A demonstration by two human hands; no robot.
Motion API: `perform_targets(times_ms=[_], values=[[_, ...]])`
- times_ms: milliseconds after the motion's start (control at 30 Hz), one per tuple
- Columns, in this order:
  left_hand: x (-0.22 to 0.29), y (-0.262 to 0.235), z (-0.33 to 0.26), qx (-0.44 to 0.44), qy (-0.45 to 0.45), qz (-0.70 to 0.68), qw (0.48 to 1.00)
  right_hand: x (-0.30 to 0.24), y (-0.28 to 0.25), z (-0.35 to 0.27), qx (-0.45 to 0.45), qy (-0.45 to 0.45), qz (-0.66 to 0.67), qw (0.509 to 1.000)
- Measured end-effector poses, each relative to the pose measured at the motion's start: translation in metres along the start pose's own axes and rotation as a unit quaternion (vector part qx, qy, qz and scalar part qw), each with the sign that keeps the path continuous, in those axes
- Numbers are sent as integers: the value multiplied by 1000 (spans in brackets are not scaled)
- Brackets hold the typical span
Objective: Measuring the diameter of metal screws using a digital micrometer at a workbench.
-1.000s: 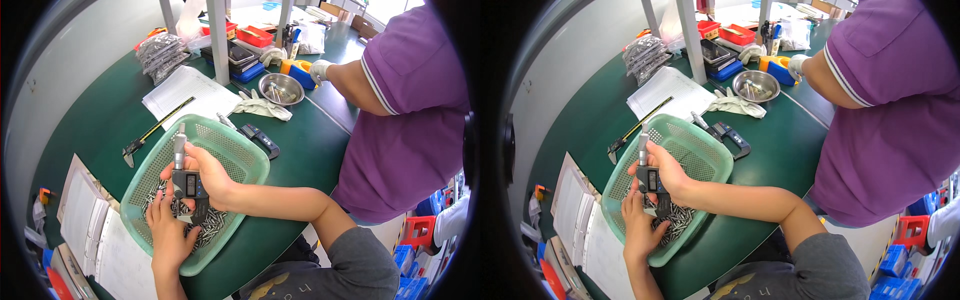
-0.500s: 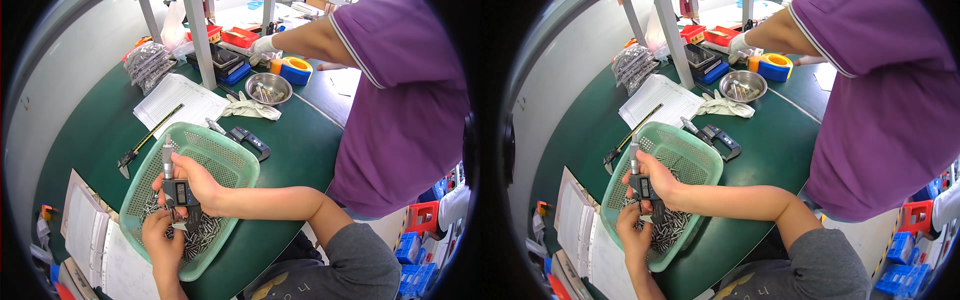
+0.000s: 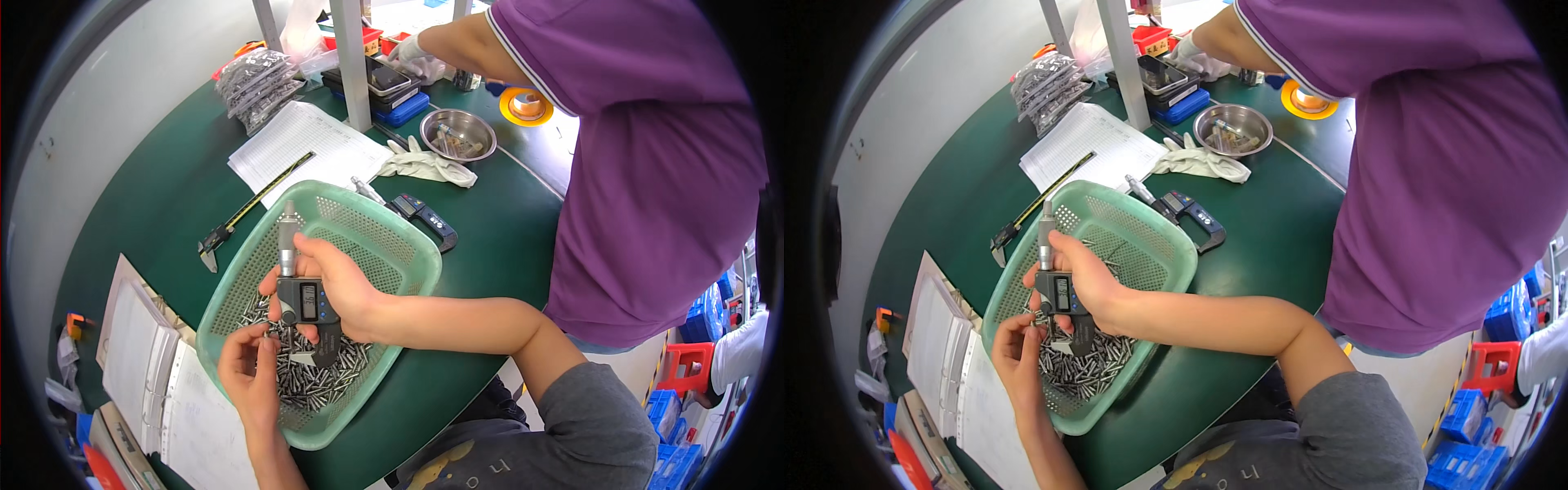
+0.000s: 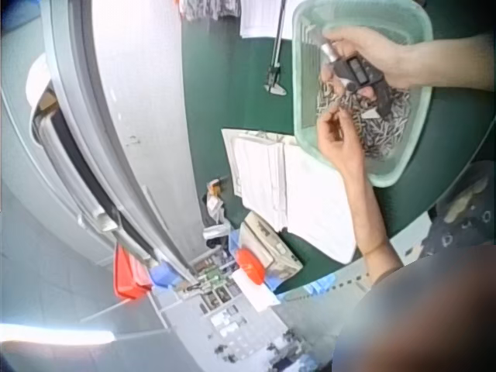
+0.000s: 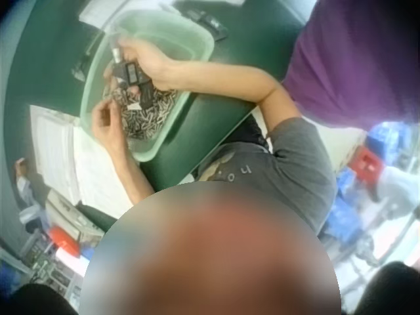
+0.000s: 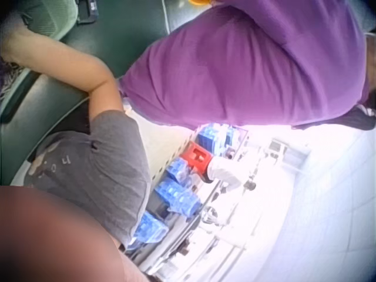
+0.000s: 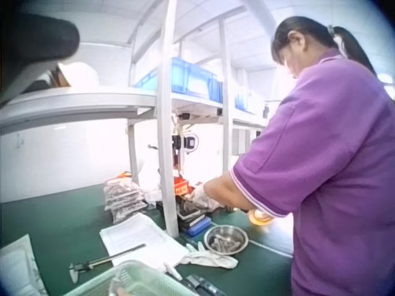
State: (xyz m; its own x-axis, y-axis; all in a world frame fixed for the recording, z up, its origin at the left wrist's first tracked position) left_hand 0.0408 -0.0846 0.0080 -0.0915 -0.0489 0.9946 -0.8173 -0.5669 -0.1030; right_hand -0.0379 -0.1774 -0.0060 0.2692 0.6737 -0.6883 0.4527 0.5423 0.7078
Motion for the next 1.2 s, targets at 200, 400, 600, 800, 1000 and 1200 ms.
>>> perform_targets(times_ms=[200,400,600,800,1000,1200], values=[[0,-11,1,19,36,10,999,4,3,1,7,0,-10,1000],[-2,-4,3,3,47,-52,998,-1,-12,0,33,7,15,999],[3,-3,1,-51,26,-111,992,-6,0,-2,18,-3,8,1000],[2,5,1,-101,25,-130,986,-9,2,-2,-13,-2,47,999],[11,14,-1,-137,67,-131,980,-10,5,-4,-18,4,51,999],[13,16,-1,-153,86,-130,976,-10,6,-1,-23,-12,29,999]])
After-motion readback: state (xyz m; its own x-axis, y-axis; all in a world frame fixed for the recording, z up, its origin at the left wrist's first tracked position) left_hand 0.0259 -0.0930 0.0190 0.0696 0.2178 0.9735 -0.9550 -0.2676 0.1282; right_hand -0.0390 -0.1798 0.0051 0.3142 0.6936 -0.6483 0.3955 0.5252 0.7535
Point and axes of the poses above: each hand's wrist, its own z-axis towards the middle knuckle, its own y-axis out of the palm, x = y × z, the point moved 10 cm from there along z, towards the middle knuckle, and after that the axes turned 3 degrees about -y, right-handed, at the moved point
